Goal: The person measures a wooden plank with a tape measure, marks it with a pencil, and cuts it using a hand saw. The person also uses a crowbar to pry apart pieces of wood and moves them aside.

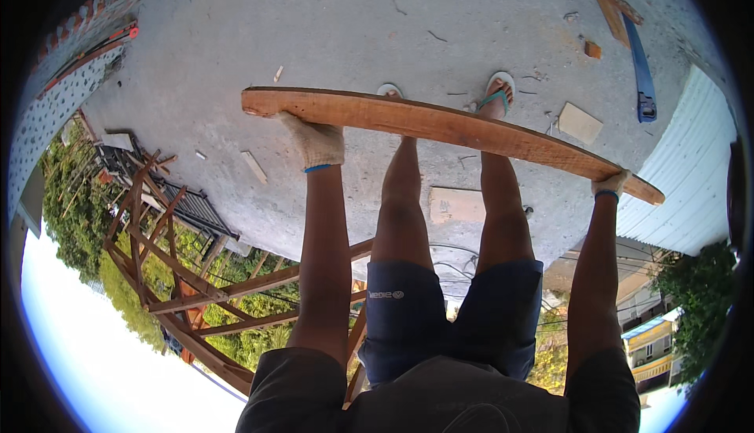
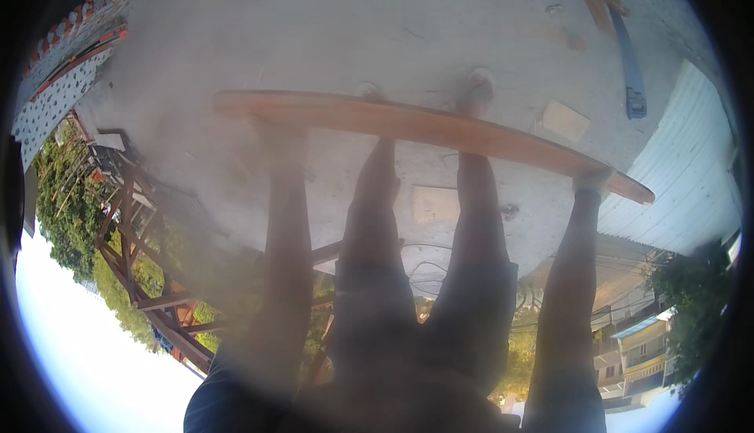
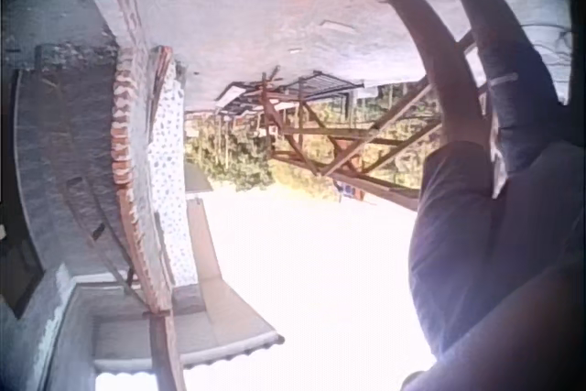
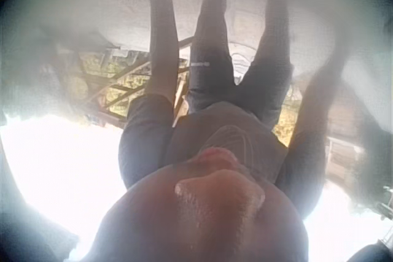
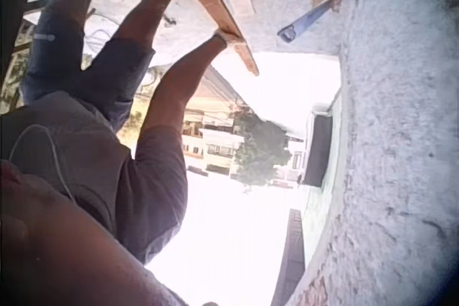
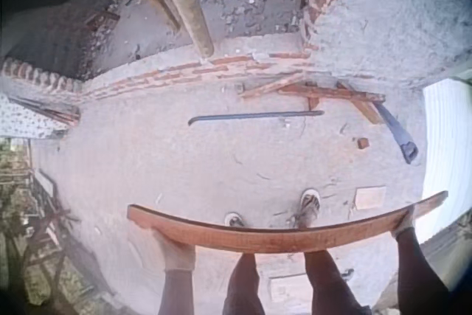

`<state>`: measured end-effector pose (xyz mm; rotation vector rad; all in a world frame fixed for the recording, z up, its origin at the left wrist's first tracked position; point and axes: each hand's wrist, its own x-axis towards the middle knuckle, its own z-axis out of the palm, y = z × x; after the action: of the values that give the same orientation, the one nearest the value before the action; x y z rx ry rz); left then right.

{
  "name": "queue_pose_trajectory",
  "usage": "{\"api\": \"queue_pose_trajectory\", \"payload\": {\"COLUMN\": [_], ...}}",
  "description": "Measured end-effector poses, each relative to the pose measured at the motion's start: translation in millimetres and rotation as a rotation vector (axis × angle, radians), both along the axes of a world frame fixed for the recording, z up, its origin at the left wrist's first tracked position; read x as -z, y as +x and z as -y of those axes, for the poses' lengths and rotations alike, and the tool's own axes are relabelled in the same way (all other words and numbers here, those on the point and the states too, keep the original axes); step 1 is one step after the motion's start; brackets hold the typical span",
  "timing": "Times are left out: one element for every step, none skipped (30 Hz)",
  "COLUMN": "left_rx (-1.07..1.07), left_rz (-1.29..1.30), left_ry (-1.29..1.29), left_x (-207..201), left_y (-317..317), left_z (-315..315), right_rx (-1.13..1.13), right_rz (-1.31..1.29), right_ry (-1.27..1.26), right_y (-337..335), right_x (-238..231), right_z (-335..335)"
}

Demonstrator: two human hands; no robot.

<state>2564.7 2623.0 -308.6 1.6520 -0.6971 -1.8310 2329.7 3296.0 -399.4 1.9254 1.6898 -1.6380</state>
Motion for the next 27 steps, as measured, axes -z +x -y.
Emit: {"api": "queue_pose_trajectory", "payload": {"left_rx": [-0.039, -0.072, -0.061, -0.078, 0.066, 0.048, 0.036, 0.036, 0.010, 0.136, 0.209, 0.157, 0.049, -0.075, -0.181, -0.300, -0.375, -0.306, -0.166, -0.119, -0.102, -0.045, -0.070, -0.087, 0.025, 0.136, 0.208], "left_rz": [-0.073, -0.161, -0.089, -0.187, -0.283, -0.421, -0.728, -0.992, -1.087, -1.250, -1.326, -1.338, -1.276, -1.190, -1.071, -0.915, -0.723, -0.402, -0.224, -0.121, -0.045, -0.077, -0.061, -0.043, -0.035, -0.025, 0.006], "left_ry": [0.015, 0.036, 0.012, 0.045, 0.012, 0.040, 0.074, 0.078, 0.073, 0.027, 0.024, 0.004, 0.033, 0.086, 0.138, 0.197, 0.212, 0.097, 0.075, 0.039, 0.019, -0.034, -0.025, -0.014, 0.061, 0.125, 0.207], "left_x": [13, 25, 35, 47, 57, 66, 72, 78, 80, 82, 78, 75, 69, 65, 61, 60, 65, 74, 89, 110, 132, 161, 191, 226, 256, 285, 311], "left_y": [3, 9, 17, 21, 25, 29, 31, 32, 34, 34, 37, 38, 42, 42, 44, 46, 45, 45, 43, 40, 38, 33, 31, 26, 26, 26, 23], "left_z": [-6, -10, -16, -15, -15, -12, -10, -8, -6, -4, -2, 0, 0, 0, 1, 4, 6, 11, 16, 20, 28, 38, 44, 49, 58, 62, 70], "right_rx": [-0.052, -0.095, -0.147, -0.233, -0.339, -0.529, -0.855, -1.237, -1.627, -1.844, -1.924, -1.842, -1.459, -0.822, -0.419, -0.297, -0.121, -0.250, -0.266, -0.361, -0.424, -0.464, -0.526, -0.537, -0.559, -0.601, -0.629], "right_rz": [0.001, 0.001, 0.000, 0.004, 0.012, 0.036, 0.069, 0.095, 0.117, 0.038, 0.133, 0.142, 0.080, -0.042, -0.188, -0.295, -0.361, -0.349, -0.352, -0.324, -0.261, -0.219, -0.159, -0.098, -0.035, 0.028, 0.095], "right_ry": [-0.012, -0.024, -0.032, -0.011, 0.024, 0.071, 0.184, 0.286, 0.478, 0.526, 0.577, 0.516, 0.299, -0.021, -0.201, -0.301, -0.373, -0.232, -0.208, -0.117, -0.065, -0.037, -0.071, -0.070, -0.111, -0.070, 0.025], "right_y": [-7, -15, -21, -26, -30, -32, -35, -35, -35, -35, -33, -33, -28, -25, -22, -18, -9, -4, 2, 3, 6, 4, 0, -8, -16, -29, -39], "right_x": [2, 5, 12, 19, 27, 36, 43, 49, 55, 56, 56, 52, 46, 40, 32, 28, 24, 25, 28, 44, 62, 88, 119, 152, 186, 218, 249], "right_z": [-11, -22, -31, -40, -49, -56, -63, -68, -69, -69, -65, -58, -49, -35, -20, -2, 17, 35, 51, 70, 86, 100, 111, 117, 115, 106, 96]}}
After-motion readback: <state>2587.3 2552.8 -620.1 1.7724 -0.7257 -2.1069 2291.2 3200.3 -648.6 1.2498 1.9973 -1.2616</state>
